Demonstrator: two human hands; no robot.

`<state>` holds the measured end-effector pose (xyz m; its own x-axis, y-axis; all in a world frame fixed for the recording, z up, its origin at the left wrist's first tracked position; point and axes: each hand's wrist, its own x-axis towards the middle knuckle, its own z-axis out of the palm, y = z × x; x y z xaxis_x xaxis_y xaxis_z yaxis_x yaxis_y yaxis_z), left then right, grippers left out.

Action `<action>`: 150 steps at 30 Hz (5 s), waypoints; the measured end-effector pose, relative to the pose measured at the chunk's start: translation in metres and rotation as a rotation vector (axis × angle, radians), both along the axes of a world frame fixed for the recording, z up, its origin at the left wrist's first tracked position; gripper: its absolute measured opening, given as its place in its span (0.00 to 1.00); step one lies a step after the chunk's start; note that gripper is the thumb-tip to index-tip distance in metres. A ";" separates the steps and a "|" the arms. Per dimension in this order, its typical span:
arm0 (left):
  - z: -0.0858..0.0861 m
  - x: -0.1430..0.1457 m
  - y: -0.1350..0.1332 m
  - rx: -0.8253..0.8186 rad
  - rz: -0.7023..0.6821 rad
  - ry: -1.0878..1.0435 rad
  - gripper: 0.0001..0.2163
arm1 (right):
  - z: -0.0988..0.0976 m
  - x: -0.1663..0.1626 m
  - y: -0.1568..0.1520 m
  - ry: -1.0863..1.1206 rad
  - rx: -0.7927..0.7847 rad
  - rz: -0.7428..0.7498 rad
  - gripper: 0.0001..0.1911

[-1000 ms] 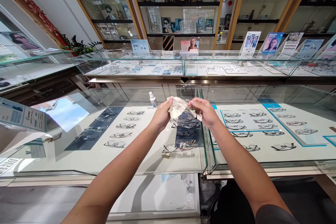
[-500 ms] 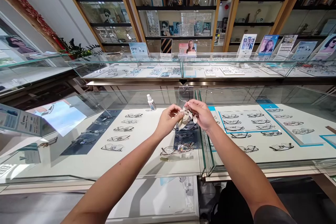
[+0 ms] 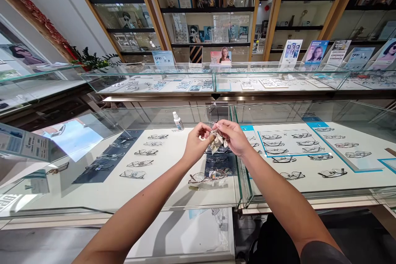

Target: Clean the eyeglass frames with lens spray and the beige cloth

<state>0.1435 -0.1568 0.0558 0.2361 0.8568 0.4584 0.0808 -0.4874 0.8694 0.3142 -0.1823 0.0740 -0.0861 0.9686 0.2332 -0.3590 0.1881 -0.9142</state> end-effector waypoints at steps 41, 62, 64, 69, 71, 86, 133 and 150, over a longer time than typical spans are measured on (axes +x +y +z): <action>0.003 -0.014 0.010 0.893 0.276 0.348 0.67 | 0.001 0.007 0.002 -0.184 -0.016 -0.005 0.20; 0.001 -0.018 0.014 0.355 0.444 -0.085 0.52 | -0.001 0.010 -0.009 -0.779 0.718 -0.706 0.12; 0.002 -0.016 0.012 0.349 0.452 -0.090 0.51 | -0.006 0.002 -0.009 -0.896 0.764 -0.704 0.15; 0.001 -0.011 0.008 0.388 0.471 -0.054 0.52 | -0.012 -0.003 -0.005 -0.936 0.823 -0.809 0.10; 0.000 -0.011 0.007 0.404 0.480 -0.027 0.54 | -0.013 -0.001 -0.003 -0.938 0.836 -0.829 0.11; 0.005 -0.017 0.013 0.403 0.517 -0.113 0.50 | -0.014 0.000 -0.002 -1.022 0.748 -0.914 0.13; 0.014 -0.023 0.022 0.294 0.272 -0.178 0.32 | -0.006 0.015 -0.001 -0.558 0.541 -0.565 0.14; 0.061 -0.020 0.013 0.623 0.370 -0.088 0.31 | 0.040 0.018 -0.001 -0.414 0.565 -0.629 0.14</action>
<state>0.1232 -0.1434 0.1171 -0.0791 0.4472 0.8909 0.2786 -0.8482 0.4504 0.3322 -0.1837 0.1138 0.2327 0.6184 0.7506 0.2925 0.6915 -0.6605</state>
